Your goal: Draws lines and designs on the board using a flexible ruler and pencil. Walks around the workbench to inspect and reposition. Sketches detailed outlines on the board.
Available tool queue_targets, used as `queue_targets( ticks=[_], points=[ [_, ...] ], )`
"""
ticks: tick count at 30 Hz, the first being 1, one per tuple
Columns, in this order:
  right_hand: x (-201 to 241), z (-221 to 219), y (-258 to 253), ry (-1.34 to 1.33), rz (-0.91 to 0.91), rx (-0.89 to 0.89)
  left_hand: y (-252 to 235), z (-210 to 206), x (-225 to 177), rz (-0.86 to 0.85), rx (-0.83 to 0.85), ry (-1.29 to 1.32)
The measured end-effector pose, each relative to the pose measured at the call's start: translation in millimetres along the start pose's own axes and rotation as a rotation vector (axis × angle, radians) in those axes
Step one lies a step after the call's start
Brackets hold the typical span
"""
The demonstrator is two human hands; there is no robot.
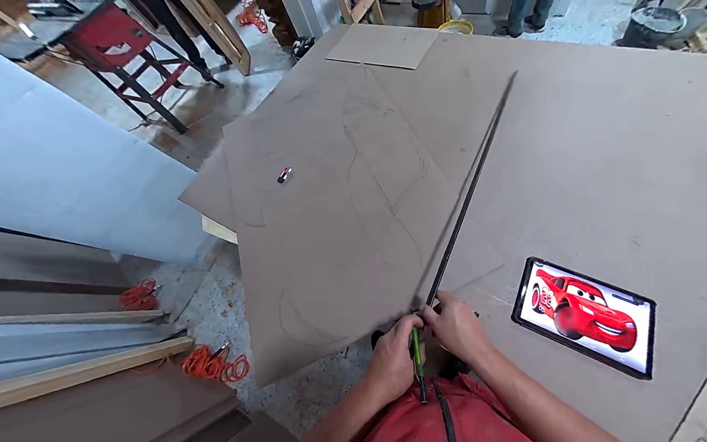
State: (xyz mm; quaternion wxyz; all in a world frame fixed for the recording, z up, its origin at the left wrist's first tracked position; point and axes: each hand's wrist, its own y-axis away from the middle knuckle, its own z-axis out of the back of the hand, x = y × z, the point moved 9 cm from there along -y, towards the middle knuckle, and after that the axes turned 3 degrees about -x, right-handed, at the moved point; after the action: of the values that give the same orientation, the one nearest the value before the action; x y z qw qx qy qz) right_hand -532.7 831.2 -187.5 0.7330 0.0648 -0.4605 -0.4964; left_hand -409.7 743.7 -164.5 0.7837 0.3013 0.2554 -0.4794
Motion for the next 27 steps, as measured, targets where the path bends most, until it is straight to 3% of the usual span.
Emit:
queue_targets(
  ticks=[6,10,14,19,23,27],
  points=[
    [-1.2,36.6,-109.0,-0.084,0.060,-0.329,13.8,25.7,84.0,-0.135,0.147,0.029],
    [4.8,42.9,-158.5,-0.057,-0.012,-0.347,8.0,40.6,118.0,-0.194,0.318,-0.014],
    [5.8,26.1,-167.1,0.039,0.059,-0.349,-1.6,26.3,137.8,-0.183,0.459,-0.073],
    [7.9,28.5,-177.9,0.120,0.232,-0.306,-12.6,21.2,146.6,-0.257,0.339,0.033],
    [22.9,21.3,-192.1,0.120,0.353,-0.217,-17.8,28.2,156.5,-0.176,0.342,0.196],
    [25.1,24.2,-198.9,0.101,0.439,-0.218,-40.9,39.1,154.4,-0.074,0.287,0.169]
  ],
)
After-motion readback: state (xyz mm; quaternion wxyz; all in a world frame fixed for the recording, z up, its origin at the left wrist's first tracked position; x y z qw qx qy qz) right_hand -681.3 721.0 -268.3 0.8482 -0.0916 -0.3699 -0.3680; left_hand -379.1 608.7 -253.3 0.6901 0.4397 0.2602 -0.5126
